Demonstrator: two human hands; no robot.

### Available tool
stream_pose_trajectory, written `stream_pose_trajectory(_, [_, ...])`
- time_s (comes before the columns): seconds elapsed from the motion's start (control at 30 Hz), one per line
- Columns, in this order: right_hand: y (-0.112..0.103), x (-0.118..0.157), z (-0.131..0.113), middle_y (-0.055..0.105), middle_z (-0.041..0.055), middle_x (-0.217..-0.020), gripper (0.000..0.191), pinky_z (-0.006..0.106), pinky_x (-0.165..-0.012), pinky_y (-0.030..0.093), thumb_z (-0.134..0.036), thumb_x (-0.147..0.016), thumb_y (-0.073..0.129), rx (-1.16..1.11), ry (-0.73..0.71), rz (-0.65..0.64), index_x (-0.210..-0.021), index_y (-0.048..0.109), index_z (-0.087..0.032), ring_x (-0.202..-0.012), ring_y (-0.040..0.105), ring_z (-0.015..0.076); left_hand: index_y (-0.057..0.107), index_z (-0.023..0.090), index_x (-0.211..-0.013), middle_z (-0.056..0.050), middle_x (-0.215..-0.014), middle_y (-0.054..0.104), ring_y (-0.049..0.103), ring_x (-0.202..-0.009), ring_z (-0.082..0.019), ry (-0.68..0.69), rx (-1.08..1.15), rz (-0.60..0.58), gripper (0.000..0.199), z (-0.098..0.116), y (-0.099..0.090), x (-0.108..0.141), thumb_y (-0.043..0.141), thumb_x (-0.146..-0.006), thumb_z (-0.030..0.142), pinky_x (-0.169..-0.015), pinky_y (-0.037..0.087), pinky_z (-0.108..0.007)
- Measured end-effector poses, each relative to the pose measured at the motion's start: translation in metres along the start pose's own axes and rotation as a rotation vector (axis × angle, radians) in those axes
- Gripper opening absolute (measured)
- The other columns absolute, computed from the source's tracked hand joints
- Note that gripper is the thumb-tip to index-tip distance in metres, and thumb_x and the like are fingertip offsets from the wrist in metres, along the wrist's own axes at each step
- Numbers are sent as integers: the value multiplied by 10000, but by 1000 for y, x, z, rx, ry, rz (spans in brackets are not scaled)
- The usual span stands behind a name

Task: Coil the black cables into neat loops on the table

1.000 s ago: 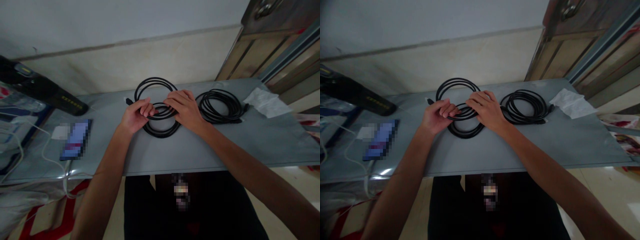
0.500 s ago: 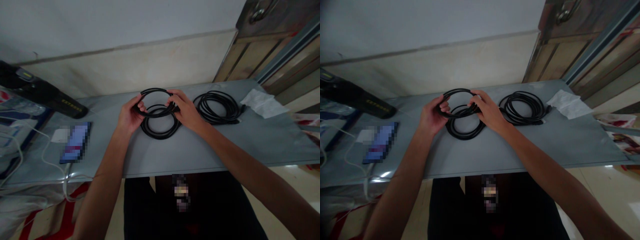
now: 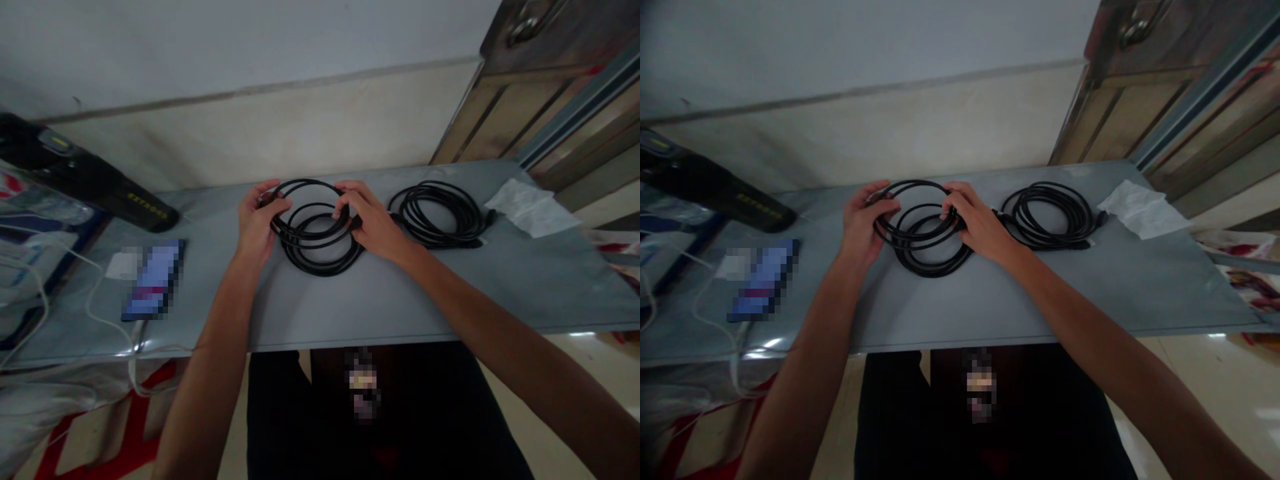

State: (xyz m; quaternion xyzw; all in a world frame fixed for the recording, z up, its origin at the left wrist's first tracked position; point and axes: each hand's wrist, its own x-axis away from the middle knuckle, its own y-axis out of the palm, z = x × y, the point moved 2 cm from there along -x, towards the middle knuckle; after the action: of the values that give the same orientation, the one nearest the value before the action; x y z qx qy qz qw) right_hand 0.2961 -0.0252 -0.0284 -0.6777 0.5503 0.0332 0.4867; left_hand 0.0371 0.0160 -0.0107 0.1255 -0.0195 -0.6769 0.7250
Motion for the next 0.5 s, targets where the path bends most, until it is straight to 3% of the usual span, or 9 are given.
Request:
stream_pose_trajectory(0.1, [3, -1, 8, 584, 134, -1560, 243, 502, -1279, 502, -115, -1008, 597, 5, 5, 52, -1185, 631, -279, -1518, 556, 256, 814, 247, -1144, 39, -952, 776, 716, -1012, -163, 59, -127, -5, 504, -9, -2, -2, 912, -690, 50, -960, 537, -289])
stream_pose_trajectory(0.2, [5, -1, 14, 618, 151, -1495, 187, 508, -1239, 521, -127, -1006, 608, 7, 7, 67, -1141, 653, -248, -1449, 606, 275, 798, 239, -1216, 18, -1037, 796, 716, -1076, -201, 49, -250, -27, 599, -17, -4, -3, 950, -666, 59, -1009, 529, -333])
stream_pose_trajectory(0.37, [7, 1, 16, 642, 157, -1447, 397, 514, -1192, 549, -57, -942, 570, -6, 25, 55, -1288, 648, -233, -1386, 641, 295, 789, 212, -1252, -70, -1180, 813, 758, -1200, -285, 13, -324, -73, 729, -28, -7, -7, 977, -560, 78, -1126, 548, -427])
stream_pose_trajectory(0.5, [11, 1, 22, 672, 145, -1416, 454, 516, -1133, 600, -107, -989, 563, -48, 105, 134, -1420, 572, -248, -1300, 698, 294, 798, 200, -1241, -103, -1192, 834, 783, -1188, -307, 7, -331, -119, 668, -33, -9, -9, 932, -593, 106, -1142, 570, -472])
